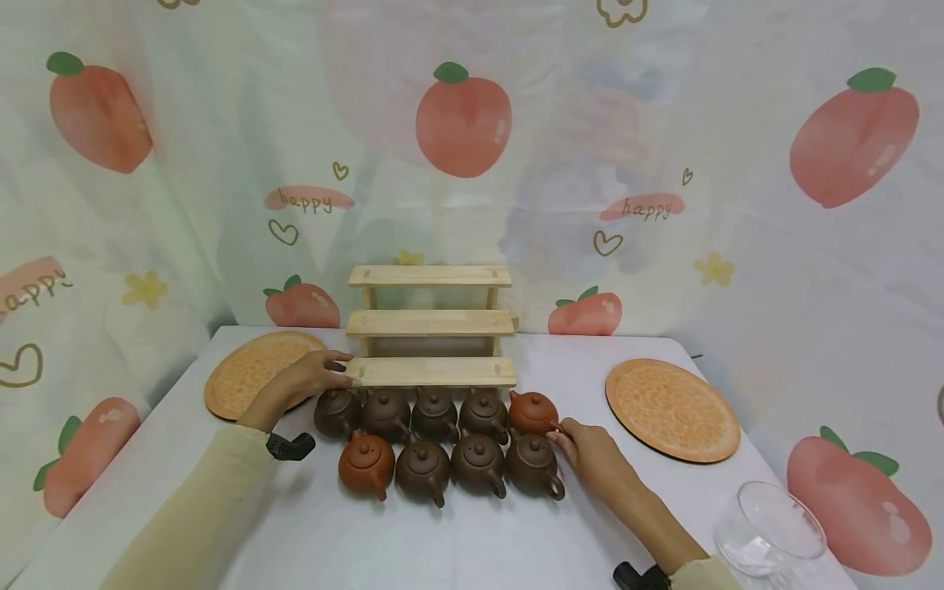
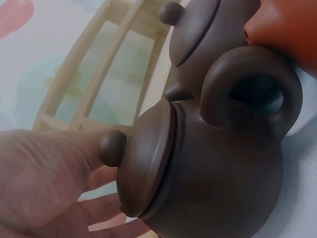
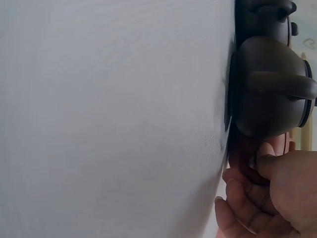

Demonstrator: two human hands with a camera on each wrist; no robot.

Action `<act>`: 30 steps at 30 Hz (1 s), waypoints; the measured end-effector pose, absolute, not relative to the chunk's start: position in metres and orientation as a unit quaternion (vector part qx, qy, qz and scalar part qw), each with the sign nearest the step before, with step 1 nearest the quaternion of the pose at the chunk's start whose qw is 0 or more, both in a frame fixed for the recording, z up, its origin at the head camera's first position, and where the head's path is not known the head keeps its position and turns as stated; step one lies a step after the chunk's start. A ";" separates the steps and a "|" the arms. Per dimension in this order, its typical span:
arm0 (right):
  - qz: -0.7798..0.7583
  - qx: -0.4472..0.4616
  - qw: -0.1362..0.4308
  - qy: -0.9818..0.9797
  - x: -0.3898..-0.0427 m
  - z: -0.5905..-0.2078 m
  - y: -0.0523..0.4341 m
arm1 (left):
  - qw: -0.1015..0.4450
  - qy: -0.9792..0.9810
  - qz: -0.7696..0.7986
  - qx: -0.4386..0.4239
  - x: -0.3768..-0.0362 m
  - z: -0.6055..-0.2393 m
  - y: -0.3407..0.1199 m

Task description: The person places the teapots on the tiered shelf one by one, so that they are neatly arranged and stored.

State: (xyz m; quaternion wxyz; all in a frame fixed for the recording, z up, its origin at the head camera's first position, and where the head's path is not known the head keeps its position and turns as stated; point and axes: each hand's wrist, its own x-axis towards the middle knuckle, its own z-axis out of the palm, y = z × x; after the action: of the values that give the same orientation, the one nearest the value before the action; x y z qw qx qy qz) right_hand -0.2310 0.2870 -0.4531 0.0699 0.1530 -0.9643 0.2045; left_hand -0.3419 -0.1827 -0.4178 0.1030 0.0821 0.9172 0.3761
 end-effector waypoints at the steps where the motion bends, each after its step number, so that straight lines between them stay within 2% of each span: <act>1: 0.205 0.152 0.073 -0.964 -0.231 -0.453 0.287 | 0.104 0.916 0.379 0.082 -0.342 -0.418 -0.183; 17: 0.218 0.154 0.119 -0.956 -0.229 -0.447 0.286 | 0.114 0.911 0.389 0.076 -0.339 -0.415 -0.183; 24: 0.224 0.147 0.117 -0.956 -0.232 -0.428 0.285 | 0.117 0.909 0.395 0.064 -0.338 -0.416 -0.182; 30: 0.214 0.169 0.160 -0.949 -0.244 -0.404 0.284 | 0.111 0.911 0.390 0.072 -0.339 -0.417 -0.183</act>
State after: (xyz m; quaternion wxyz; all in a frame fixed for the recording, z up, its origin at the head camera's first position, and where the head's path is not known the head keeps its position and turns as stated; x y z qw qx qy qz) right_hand -0.2440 0.2843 -0.4045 0.1598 0.1688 -0.9488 0.2139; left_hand -0.3387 -0.1830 -0.4169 0.1111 0.0721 0.9111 0.3903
